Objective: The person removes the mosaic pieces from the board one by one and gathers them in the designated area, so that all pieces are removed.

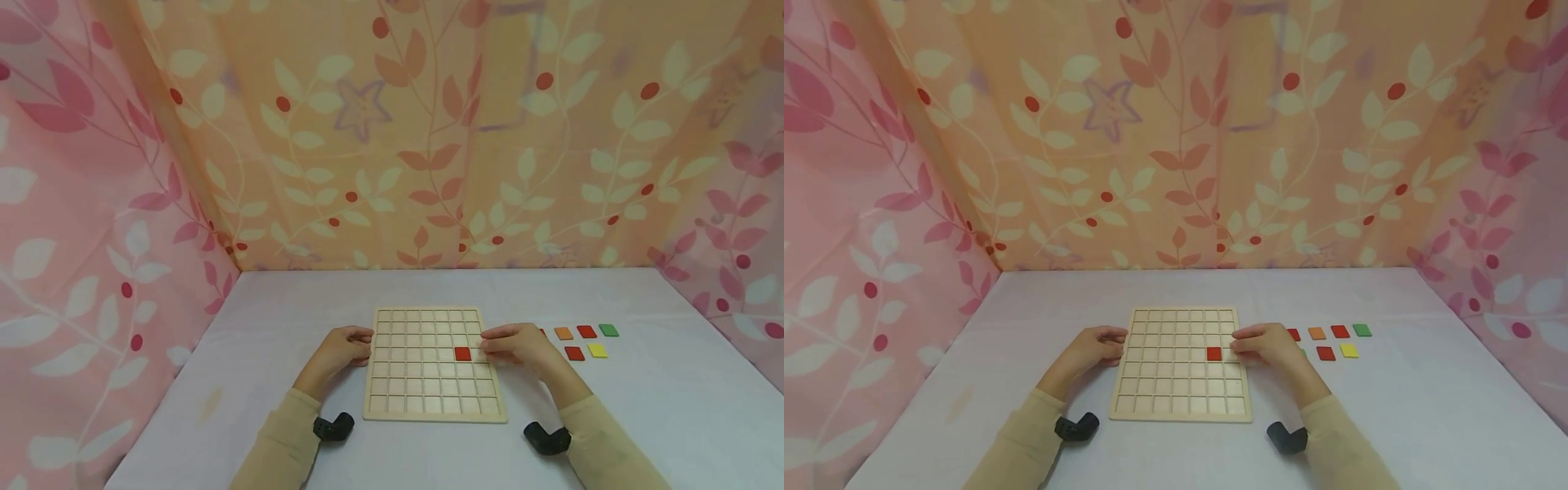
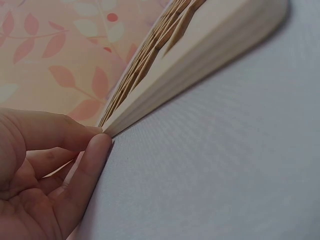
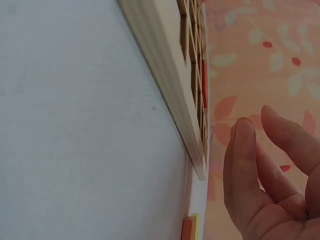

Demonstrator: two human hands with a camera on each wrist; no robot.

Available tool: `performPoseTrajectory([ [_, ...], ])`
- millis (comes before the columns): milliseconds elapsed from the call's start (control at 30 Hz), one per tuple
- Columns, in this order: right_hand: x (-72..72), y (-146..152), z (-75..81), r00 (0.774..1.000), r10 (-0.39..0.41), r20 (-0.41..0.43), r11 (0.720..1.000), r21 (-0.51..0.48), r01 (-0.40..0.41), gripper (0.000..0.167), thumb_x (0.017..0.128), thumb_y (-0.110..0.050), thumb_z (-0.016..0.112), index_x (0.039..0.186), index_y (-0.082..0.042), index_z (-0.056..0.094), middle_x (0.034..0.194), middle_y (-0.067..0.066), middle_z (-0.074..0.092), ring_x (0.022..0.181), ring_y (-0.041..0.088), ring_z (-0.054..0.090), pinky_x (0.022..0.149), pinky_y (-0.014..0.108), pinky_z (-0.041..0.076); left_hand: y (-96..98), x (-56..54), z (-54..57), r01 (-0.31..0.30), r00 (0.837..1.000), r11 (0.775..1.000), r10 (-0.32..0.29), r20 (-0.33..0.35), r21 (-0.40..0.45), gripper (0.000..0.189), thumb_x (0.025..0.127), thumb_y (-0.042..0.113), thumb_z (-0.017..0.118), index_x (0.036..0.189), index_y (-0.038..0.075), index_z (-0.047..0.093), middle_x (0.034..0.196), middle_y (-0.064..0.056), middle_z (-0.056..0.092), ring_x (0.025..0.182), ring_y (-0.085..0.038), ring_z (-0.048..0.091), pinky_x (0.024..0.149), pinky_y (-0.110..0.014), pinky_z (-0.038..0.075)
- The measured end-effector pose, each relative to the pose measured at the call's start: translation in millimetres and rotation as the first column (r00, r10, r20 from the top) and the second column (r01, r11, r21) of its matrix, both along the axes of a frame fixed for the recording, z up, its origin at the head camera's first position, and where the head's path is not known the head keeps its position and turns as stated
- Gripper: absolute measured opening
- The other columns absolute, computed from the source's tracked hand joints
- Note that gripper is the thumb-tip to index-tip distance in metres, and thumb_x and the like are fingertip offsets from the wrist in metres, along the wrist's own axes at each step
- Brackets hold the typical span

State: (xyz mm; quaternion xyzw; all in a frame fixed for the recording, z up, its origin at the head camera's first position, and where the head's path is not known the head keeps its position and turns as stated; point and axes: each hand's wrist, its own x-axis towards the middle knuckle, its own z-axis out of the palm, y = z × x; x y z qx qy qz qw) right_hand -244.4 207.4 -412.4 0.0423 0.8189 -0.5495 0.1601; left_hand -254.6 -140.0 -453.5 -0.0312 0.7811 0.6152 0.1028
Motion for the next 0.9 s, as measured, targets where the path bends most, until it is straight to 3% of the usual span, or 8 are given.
performPoseTrajectory([
  [100,0.7,-4,-2.7,1.0,0.02,0.006,0.998,-0.054,-0.02,0.041,0.088,-0.011,0.074,0.123,0.009,0.064,0.098,0.008,0.076,0.08,0.012,0.072,0.078,0.029,0.062,0.4,0.6,1.0,0.004,1.0,1.0,-0.004,-0.001,0.007,0.04,0.086,-0.008,0.063,0.125,-0.006,0.062,0.107,-0.017,0.064,0.079,-0.012,0.062,0.066,-0.022,0.057],
  [600,-8.2,-15,-5.9,0.994,0.068,0.086,0.995,-0.08,-0.062,0.036,0.088,-0.008,0.074,0.118,0.009,0.067,0.091,0.007,0.076,0.076,0.013,0.071,0.074,0.027,0.062,2.0,1.6,-0.4,-0.025,1.0,1.0,0.025,0.0,0.004,0.038,0.084,-0.009,0.063,0.122,-0.007,0.064,0.103,-0.015,0.064,0.076,-0.012,0.061,0.063,-0.022,0.057],
  [900,-12.8,-19,-7.3,0.993,0.054,0.105,0.998,-0.037,-0.05,0.033,0.087,-0.008,0.074,0.115,0.008,0.069,0.088,0.006,0.076,0.071,0.013,0.07,0.071,0.026,0.062,1.4,-0.4,-1.4,-0.015,1.0,1.0,0.015,-0.001,-0.003,0.04,0.084,-0.009,0.063,0.124,-0.006,0.064,0.105,-0.015,0.063,0.078,-0.012,0.061,0.065,-0.023,0.058],
])
